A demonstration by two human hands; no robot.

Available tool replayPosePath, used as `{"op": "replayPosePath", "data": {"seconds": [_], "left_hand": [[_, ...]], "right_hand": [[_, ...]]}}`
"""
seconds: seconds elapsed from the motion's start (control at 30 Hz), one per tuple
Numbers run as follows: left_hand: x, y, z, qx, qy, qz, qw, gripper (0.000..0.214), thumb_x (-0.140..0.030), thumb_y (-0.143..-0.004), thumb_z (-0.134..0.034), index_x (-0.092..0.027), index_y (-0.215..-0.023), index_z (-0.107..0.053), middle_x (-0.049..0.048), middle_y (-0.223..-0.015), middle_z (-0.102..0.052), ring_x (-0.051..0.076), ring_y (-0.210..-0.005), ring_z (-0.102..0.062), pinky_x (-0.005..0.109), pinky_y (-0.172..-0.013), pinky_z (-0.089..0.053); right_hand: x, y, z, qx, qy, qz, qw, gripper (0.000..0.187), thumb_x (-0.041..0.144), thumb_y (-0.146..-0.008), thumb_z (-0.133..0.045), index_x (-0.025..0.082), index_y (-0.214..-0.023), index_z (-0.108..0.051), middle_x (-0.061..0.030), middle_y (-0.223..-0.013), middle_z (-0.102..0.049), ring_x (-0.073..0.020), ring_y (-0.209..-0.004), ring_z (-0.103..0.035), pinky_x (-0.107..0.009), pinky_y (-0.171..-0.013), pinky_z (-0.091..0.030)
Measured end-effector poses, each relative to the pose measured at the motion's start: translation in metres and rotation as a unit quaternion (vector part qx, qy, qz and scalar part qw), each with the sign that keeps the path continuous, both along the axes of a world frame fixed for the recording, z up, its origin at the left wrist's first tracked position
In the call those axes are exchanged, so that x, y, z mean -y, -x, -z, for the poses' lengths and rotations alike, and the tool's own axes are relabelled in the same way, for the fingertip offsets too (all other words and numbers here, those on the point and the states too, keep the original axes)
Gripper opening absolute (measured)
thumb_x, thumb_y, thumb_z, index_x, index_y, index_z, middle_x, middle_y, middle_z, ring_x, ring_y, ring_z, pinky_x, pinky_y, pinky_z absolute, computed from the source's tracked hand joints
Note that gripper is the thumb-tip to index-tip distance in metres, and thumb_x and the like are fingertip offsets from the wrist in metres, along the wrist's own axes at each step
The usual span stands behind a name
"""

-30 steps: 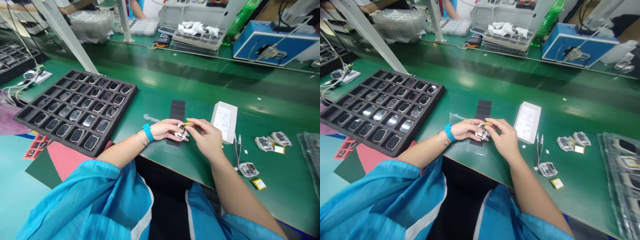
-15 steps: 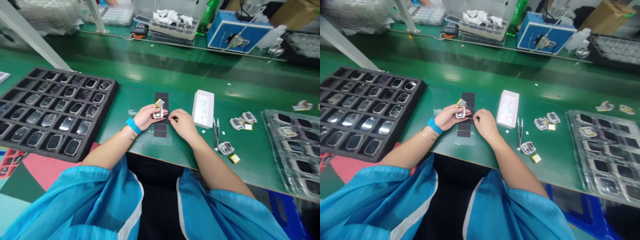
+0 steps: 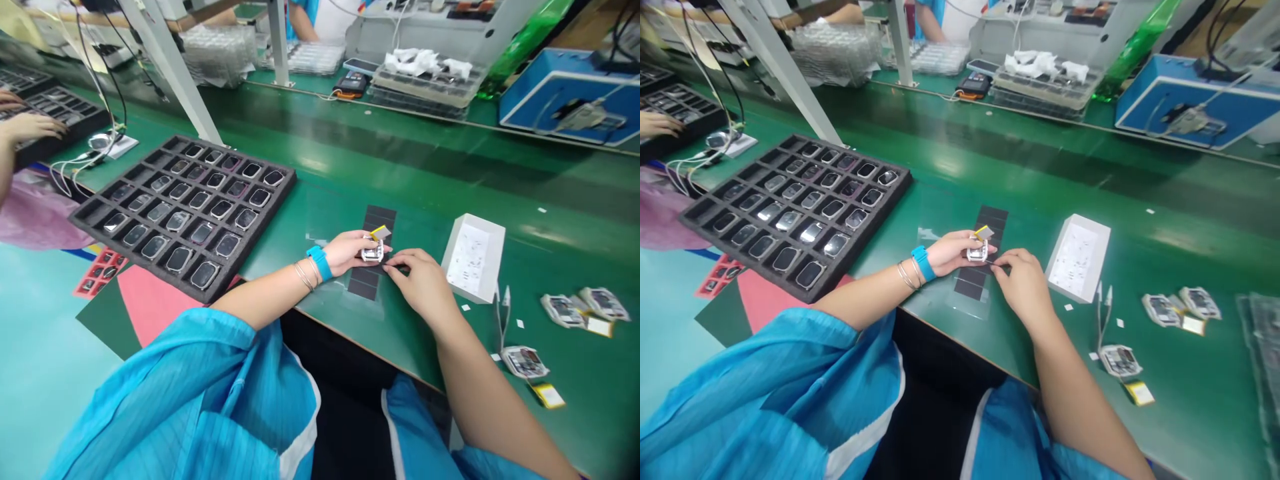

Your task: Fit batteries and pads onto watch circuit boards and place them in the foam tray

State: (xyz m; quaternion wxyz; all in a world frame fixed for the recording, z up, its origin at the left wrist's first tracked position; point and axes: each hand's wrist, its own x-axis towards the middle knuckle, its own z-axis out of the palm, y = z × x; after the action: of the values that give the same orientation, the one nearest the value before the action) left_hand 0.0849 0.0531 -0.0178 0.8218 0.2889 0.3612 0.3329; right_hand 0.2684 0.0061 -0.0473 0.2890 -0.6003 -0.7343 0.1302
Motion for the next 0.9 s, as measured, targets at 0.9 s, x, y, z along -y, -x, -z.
{"op": "replayPosePath", "data": {"seconds": [0.9], "left_hand": [[0.01,-0.002,-0.014,-0.117,-0.056,0.02,0.991,0.014,-0.012,-0.073,-0.067,-0.012,-0.087,-0.068,0.0028,-0.07,-0.07,0.014,-0.06,-0.068,0.025,-0.058,-0.058]], "right_hand": [[0.013,0.016,-0.036,-0.302,-0.043,-0.031,0.952,0.013,0.024,-0.077,-0.072,0.022,-0.07,-0.061,-0.0004,-0.082,-0.073,-0.0183,-0.081,-0.069,-0.038,-0.089,-0.052]]}}
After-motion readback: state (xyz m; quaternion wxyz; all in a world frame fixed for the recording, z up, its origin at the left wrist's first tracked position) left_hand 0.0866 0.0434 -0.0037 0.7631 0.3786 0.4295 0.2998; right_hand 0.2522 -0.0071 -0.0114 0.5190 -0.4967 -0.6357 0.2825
